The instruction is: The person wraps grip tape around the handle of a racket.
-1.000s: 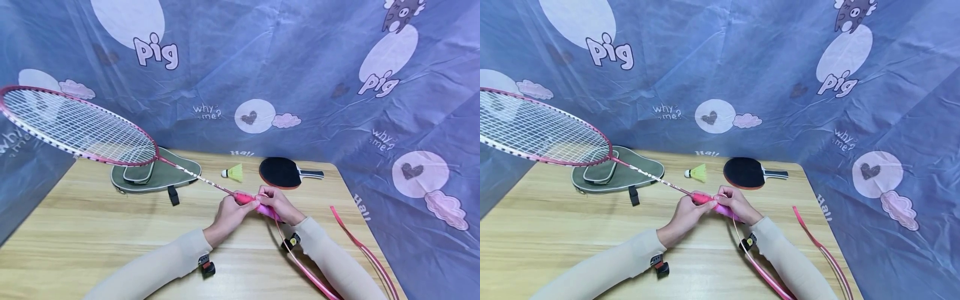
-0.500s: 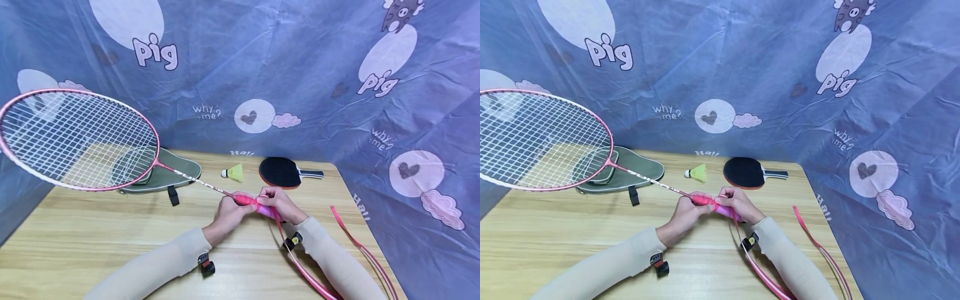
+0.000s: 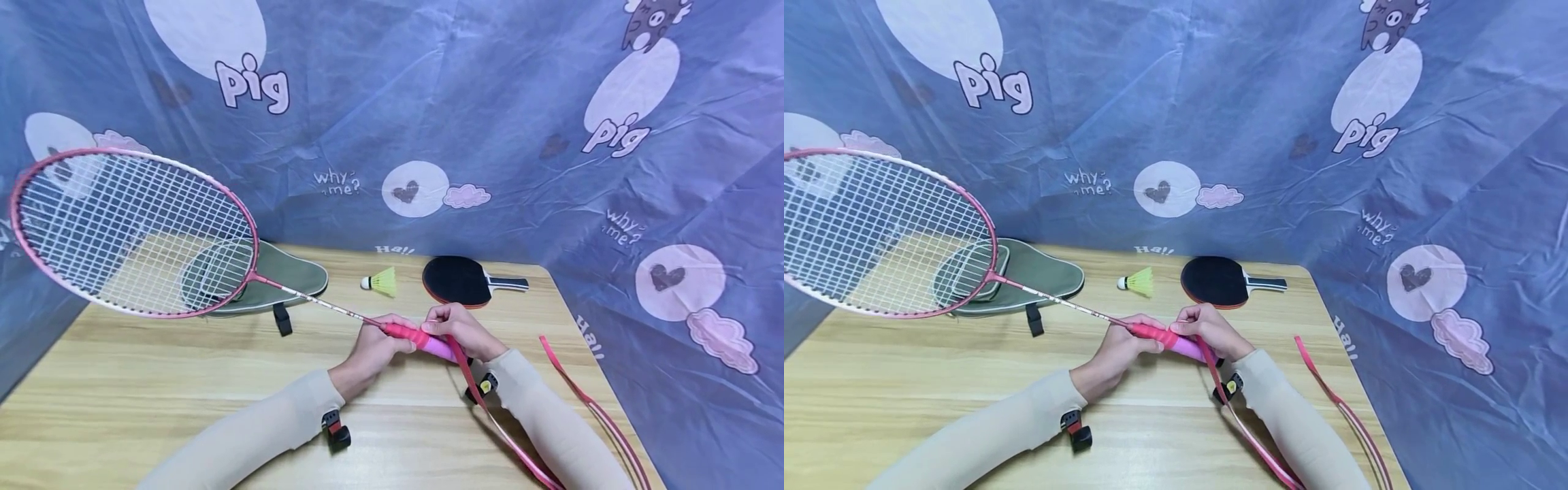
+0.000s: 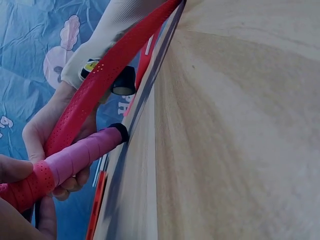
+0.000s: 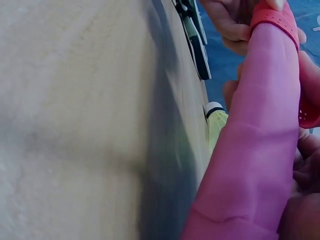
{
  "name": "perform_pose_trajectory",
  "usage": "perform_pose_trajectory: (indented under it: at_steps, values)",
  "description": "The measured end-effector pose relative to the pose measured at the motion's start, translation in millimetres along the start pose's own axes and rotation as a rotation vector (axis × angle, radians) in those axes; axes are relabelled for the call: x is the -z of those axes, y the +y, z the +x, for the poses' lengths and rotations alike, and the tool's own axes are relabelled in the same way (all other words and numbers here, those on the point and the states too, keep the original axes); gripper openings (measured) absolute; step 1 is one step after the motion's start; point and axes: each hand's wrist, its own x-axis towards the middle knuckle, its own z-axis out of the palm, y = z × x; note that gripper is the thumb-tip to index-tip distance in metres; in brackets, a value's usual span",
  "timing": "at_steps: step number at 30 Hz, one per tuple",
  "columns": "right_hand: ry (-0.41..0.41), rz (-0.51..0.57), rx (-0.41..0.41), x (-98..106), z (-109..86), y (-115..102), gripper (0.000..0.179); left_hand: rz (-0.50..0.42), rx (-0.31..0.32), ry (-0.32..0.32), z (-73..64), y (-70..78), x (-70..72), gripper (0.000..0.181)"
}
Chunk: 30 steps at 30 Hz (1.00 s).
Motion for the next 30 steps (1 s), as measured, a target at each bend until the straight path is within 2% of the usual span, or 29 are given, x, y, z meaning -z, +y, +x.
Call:
perform_pose_trajectory:
  at_steps: [14,16,20,22,25,30]
  values:
    - [-0.079,0.036,-0.078,1,1.1,1,0.016,-0.001,0.004,-0.03,1.6,-0.1,0.6,0.039]
    - [-0.131,0.072,-0.093,2,2.1,4,0.018,-0.003,0.006,-0.033,1.0,0.0,0.5,0.04]
    - [-0.268,0.224,-0.128,1,2.6,9,0.021,-0.012,0.0,-0.043,-0.1,0.4,0.1,0.042]
    - [-0.308,0.276,-0.133,0,2.2,10,0.021,-0.019,-0.004,-0.047,-0.4,-0.3,-0.2,0.042]
    - [-0.292,0.28,-0.113,-2,1.5,11,0.02,-0.026,-0.022,-0.04,-0.8,-1.9,-1.0,0.043]
    - [-0.187,0.245,-0.084,-7,0.9,11,0.021,0.002,-0.069,-0.003,-1.3,-4.4,-3.4,0.051]
